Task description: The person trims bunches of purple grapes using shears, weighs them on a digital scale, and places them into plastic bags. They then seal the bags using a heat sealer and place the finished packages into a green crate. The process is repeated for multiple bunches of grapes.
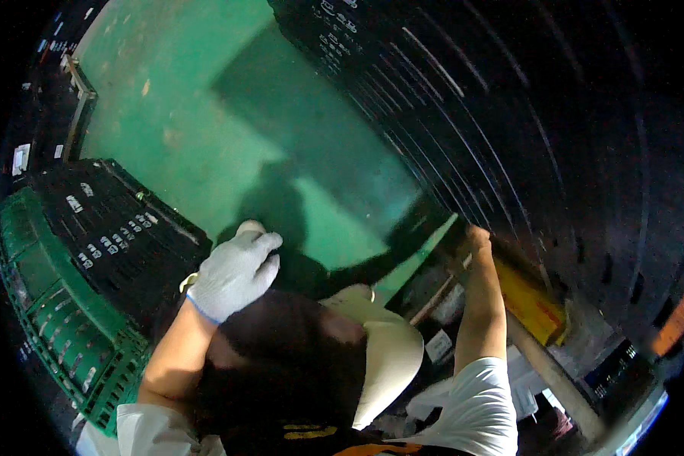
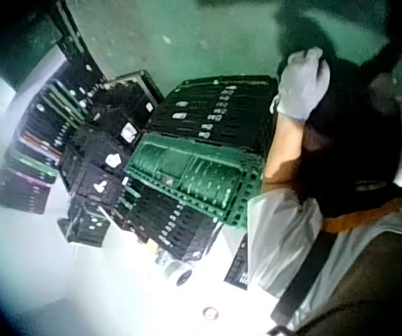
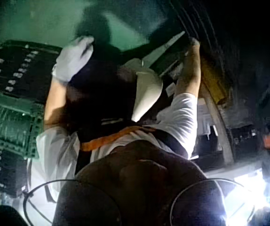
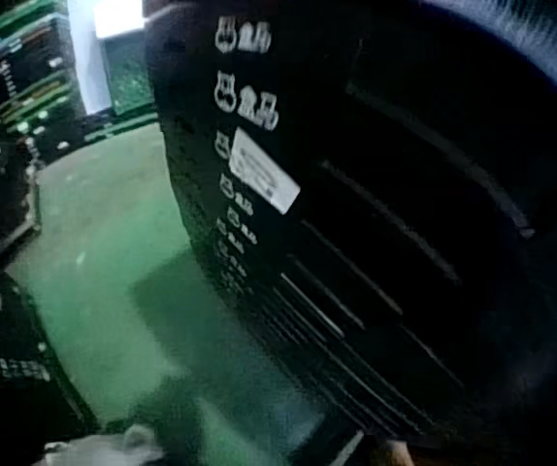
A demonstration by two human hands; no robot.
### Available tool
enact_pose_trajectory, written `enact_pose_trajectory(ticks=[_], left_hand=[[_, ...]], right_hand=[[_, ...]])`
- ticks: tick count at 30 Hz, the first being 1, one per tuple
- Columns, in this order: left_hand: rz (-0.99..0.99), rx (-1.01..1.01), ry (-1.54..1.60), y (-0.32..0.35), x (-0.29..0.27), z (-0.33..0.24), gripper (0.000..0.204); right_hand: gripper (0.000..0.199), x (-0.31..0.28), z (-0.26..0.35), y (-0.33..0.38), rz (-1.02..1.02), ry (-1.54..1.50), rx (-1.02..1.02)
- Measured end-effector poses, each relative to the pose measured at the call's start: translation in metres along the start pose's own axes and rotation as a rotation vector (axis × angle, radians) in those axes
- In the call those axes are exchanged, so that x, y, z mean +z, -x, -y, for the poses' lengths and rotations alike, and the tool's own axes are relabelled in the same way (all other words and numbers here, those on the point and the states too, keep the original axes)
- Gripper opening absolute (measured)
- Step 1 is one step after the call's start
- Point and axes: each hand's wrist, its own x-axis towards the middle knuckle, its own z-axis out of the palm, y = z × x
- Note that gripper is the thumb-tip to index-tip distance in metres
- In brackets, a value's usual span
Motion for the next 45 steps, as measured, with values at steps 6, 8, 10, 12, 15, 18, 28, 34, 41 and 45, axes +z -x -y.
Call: enact_pose_trajectory(ticks=[6, 8, 10, 12, 15, 18, 28, 34, 41, 45], left_hand=[[0.034, -0.059, -0.181, -0.021, -0.017, -0.003, 0.028], [0.047, -0.131, -0.259, -0.013, -0.016, -0.013, 0.029], [0.069, -0.122, -0.278, -0.017, -0.018, -0.018, 0.032], [0.011, -0.111, -0.258, -0.013, -0.015, -0.021, 0.033], [-0.015, -0.152, -0.314, -0.005, -0.007, -0.017, 0.037], [-0.016, -0.123, -0.370, -0.011, -0.003, -0.021, 0.040], [0.129, 0.032, -0.471, -0.032, 0.016, -0.025, 0.037], [0.250, 0.097, -0.466, -0.004, 0.017, -0.008, 0.011], [0.281, -0.105, -0.300, 0.018, 0.011, 0.001, 0.016], [-0.021, 0.212, -0.310, 0.072, 0.045, 0.018, 0.020]], right_hand=[[0.028, 0.000, -0.019, -0.031, -0.031, 0.088, 0.021], [0.027, 0.010, -0.009, -0.045, -0.017, 0.087, -0.009], [0.027, 0.007, -0.021, -0.040, -0.037, 0.098, 0.018], [0.026, 0.009, -0.027, -0.043, -0.042, 0.109, 0.012], [0.026, 0.015, -0.028, -0.040, -0.047, 0.115, -0.001], [0.025, 0.022, -0.026, -0.040, -0.052, 0.118, -0.009], [0.023, 0.053, -0.003, -0.026, -0.021, 0.180, -0.057], [0.022, 0.062, 0.033, 0.054, 0.123, 0.140, -0.082], [0.016, -0.020, 0.163, 0.217, 0.050, -0.070, -0.166], [0.023, -0.147, 0.265, 0.298, 0.066, -0.399, -0.168]])
